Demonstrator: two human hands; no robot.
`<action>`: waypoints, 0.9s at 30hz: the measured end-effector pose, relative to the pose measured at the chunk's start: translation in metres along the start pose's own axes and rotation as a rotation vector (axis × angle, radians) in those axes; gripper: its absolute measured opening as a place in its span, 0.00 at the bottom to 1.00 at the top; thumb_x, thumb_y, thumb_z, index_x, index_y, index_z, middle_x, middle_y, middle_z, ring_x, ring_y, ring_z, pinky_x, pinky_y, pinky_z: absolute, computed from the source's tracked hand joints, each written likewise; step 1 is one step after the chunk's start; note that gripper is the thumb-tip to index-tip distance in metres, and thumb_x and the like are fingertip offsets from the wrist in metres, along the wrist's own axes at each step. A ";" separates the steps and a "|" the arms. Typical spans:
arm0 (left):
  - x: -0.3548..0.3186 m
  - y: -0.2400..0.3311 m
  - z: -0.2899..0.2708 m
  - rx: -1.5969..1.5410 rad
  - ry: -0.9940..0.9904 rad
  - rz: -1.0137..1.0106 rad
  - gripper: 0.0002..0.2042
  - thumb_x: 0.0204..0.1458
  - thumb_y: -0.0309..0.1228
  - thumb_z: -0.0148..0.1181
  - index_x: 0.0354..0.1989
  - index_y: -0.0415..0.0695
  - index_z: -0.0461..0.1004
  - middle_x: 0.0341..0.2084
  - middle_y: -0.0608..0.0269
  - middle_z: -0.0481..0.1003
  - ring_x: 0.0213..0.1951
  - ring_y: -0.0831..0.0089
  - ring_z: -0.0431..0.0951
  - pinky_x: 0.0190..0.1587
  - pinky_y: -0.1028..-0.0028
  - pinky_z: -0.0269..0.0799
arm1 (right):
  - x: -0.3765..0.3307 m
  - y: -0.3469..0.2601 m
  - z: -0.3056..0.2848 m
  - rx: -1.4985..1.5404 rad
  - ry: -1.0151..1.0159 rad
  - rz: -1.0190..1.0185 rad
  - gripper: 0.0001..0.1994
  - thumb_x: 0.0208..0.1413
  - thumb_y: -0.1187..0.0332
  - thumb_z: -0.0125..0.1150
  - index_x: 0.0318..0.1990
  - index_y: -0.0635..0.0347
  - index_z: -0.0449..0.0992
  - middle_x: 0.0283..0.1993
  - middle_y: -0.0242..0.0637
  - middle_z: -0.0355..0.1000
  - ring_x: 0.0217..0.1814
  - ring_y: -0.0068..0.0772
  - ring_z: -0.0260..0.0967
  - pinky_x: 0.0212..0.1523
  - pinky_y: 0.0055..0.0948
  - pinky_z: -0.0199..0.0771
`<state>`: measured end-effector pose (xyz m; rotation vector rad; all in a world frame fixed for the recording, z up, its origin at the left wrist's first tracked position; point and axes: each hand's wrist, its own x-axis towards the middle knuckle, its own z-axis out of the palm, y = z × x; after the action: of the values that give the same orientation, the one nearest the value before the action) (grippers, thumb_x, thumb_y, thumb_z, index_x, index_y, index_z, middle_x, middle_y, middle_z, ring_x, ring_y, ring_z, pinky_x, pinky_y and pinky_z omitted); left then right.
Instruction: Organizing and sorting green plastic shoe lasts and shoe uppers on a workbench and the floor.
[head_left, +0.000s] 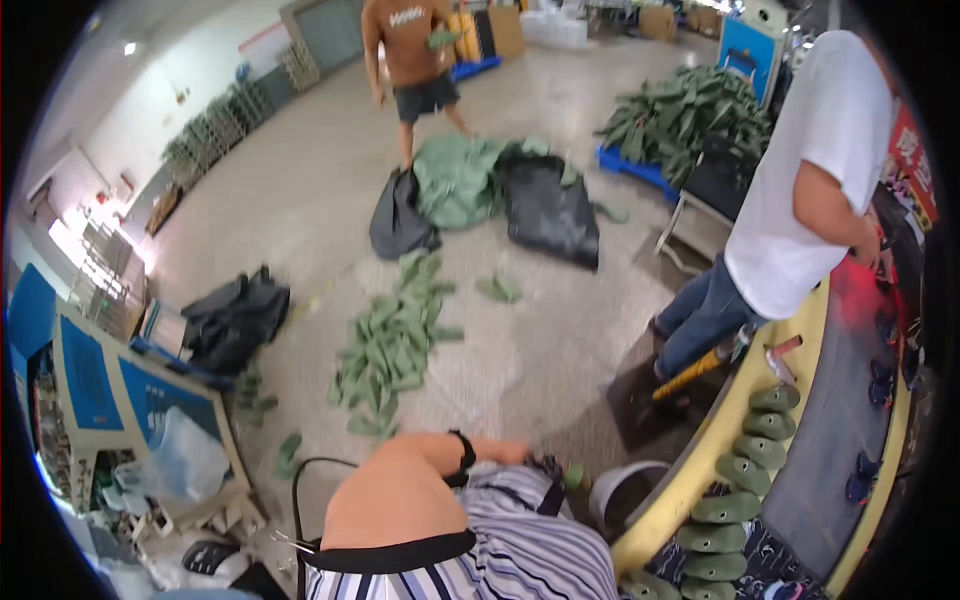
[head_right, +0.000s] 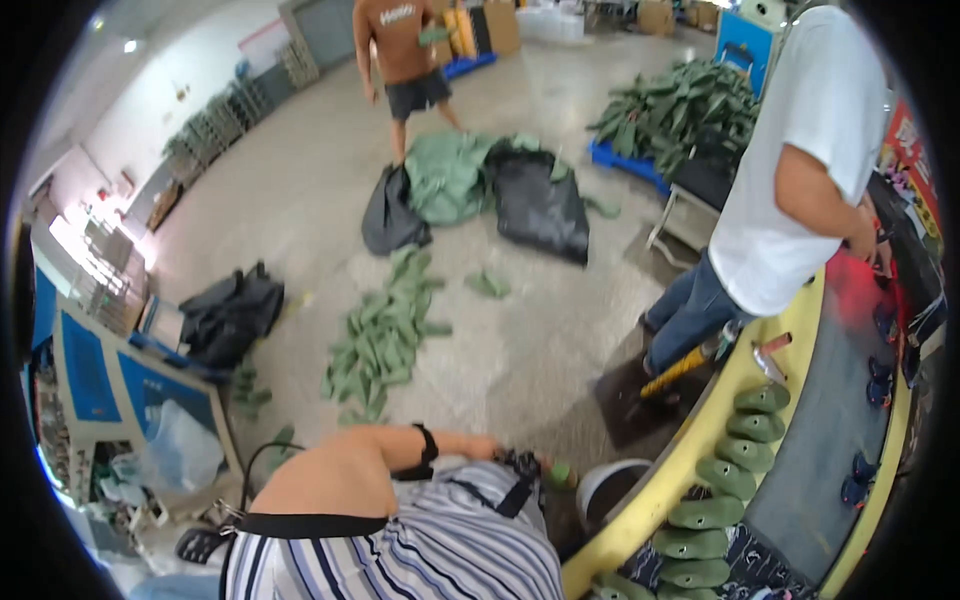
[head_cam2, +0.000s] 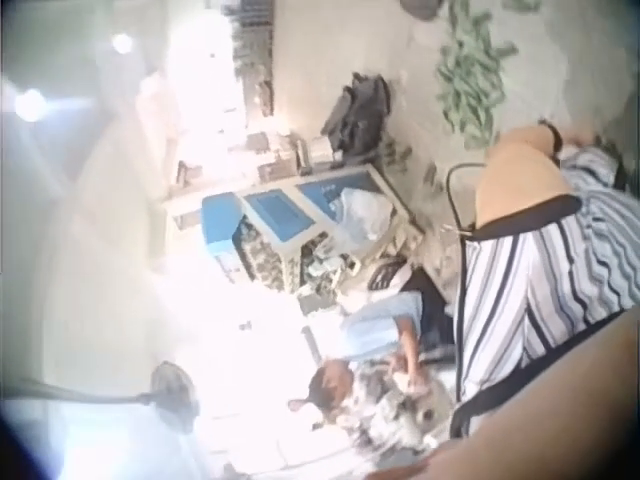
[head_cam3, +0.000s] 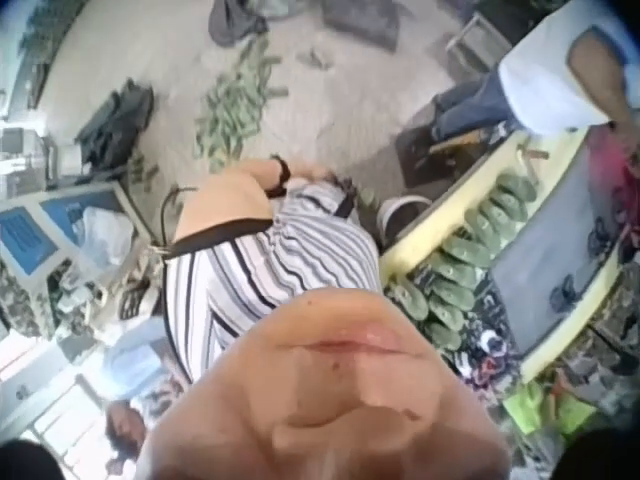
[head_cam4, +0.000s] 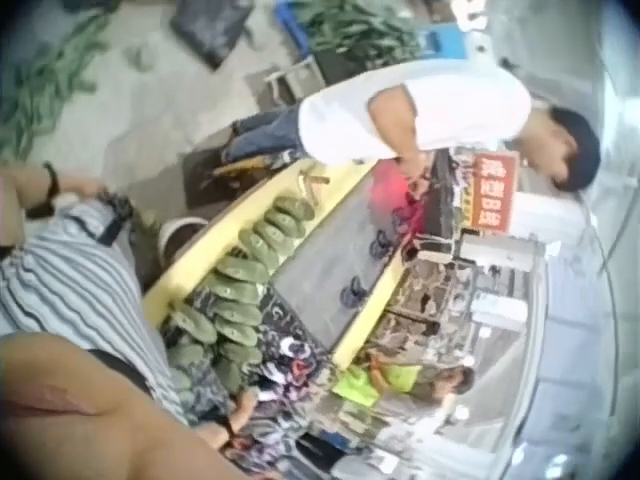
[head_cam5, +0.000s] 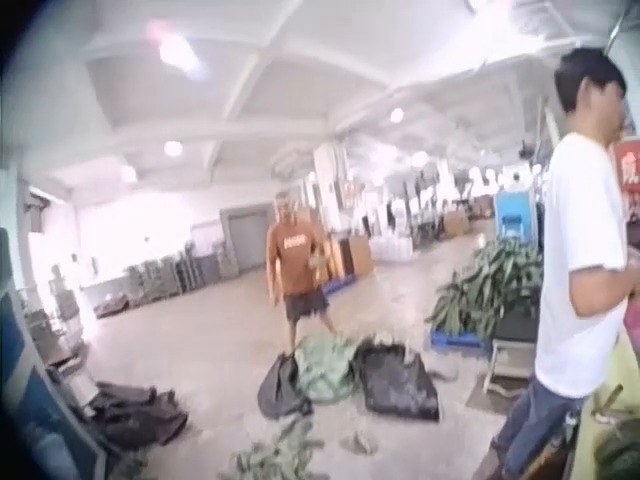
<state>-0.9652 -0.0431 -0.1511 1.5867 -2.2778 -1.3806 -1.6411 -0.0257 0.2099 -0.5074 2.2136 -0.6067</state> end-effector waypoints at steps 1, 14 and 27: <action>0.019 0.110 -0.074 -0.091 -0.167 0.009 0.20 0.47 0.35 0.56 0.48 0.41 0.75 0.44 0.43 0.76 0.45 0.48 0.76 0.47 0.56 0.69 | -0.023 0.040 -0.010 0.073 0.181 0.057 0.15 0.53 0.64 0.53 0.41 0.67 0.77 0.34 0.50 0.74 0.28 0.38 0.67 0.24 0.40 0.67; -0.142 -0.074 -0.247 -0.505 0.764 -1.196 0.32 0.53 0.26 0.47 0.66 0.32 0.44 0.55 0.37 0.67 0.53 0.45 0.70 0.53 0.53 0.67 | -0.037 0.095 -0.069 0.151 0.127 0.076 0.15 0.53 0.65 0.53 0.41 0.68 0.76 0.34 0.50 0.74 0.28 0.39 0.68 0.24 0.39 0.67; -0.029 0.091 -0.092 -0.055 -0.136 -0.199 0.26 0.43 0.30 0.53 0.56 0.42 0.70 0.39 0.42 0.77 0.40 0.51 0.78 0.43 0.56 0.73 | -0.048 0.097 -0.089 0.202 0.182 0.039 0.15 0.53 0.65 0.52 0.40 0.68 0.76 0.34 0.49 0.73 0.28 0.39 0.68 0.24 0.39 0.68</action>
<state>-0.9735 -0.0719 -0.0226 1.7961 -2.1799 -1.6298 -1.6951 0.1010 0.2352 -0.3145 2.2930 -0.8755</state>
